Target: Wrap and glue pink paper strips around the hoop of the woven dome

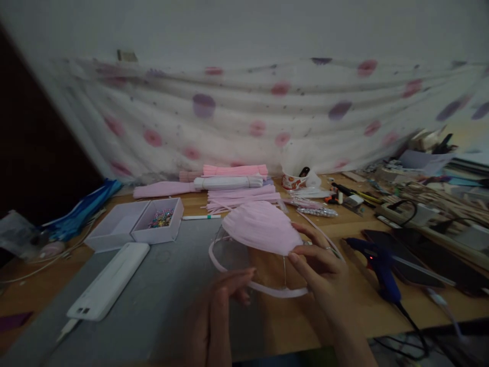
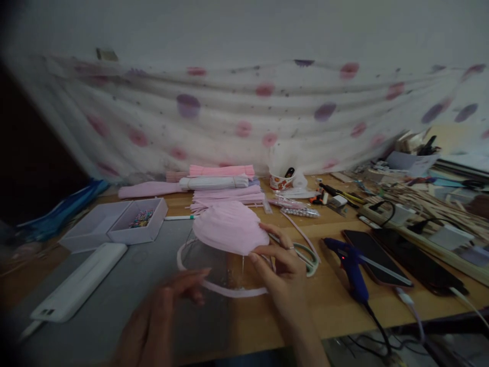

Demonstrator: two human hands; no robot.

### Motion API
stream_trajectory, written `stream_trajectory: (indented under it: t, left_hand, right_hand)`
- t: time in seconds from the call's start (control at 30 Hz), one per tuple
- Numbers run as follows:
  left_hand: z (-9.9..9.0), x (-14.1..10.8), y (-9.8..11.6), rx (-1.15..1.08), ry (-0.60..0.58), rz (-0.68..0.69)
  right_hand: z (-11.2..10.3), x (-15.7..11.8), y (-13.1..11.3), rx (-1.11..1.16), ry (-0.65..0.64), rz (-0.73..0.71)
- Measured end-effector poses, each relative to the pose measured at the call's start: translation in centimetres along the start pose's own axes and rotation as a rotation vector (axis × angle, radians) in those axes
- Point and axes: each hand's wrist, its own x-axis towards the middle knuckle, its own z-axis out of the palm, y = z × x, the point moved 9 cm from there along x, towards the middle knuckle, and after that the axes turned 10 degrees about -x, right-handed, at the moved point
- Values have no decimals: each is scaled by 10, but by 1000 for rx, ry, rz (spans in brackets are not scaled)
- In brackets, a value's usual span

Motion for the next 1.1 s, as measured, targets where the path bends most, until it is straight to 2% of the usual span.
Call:
stream_trajectory:
  t: [0.13, 0.3, 0.5, 0.67, 0.73, 0.93, 1.03, 1.1]
  left_hand:
    - [-17, 4, -6, 65, 110, -25]
    - [-23, -3, -12, 78, 137, -15]
    - [-25, -5, -19, -29, 252, -190]
    - [-13, 9, -13, -320, 71, -87]
    - [-10, 10, -15, -410, 13, -91]
    - [-6, -1, -29, -573, 52, -321]
    - [5, -5, -32, -723, 17, -464]
    - [15, -5, -28, -829, -43, -502]
  right_hand:
    - [-2, -1, 2, 63, 12, 6]
    - [-2, -2, 4, 62, -1, 25]
    - [-4, -2, 7, 90, 3, 28]
    - [-5, -1, 10, 100, 29, 34]
    - [-3, 0, 8, 118, 36, 14]
    - [-1, 3, 4, 102, 48, 9]
    - [0, 2, -1, 94, 38, -14]
    - [1, 1, -2, 92, 33, -26]
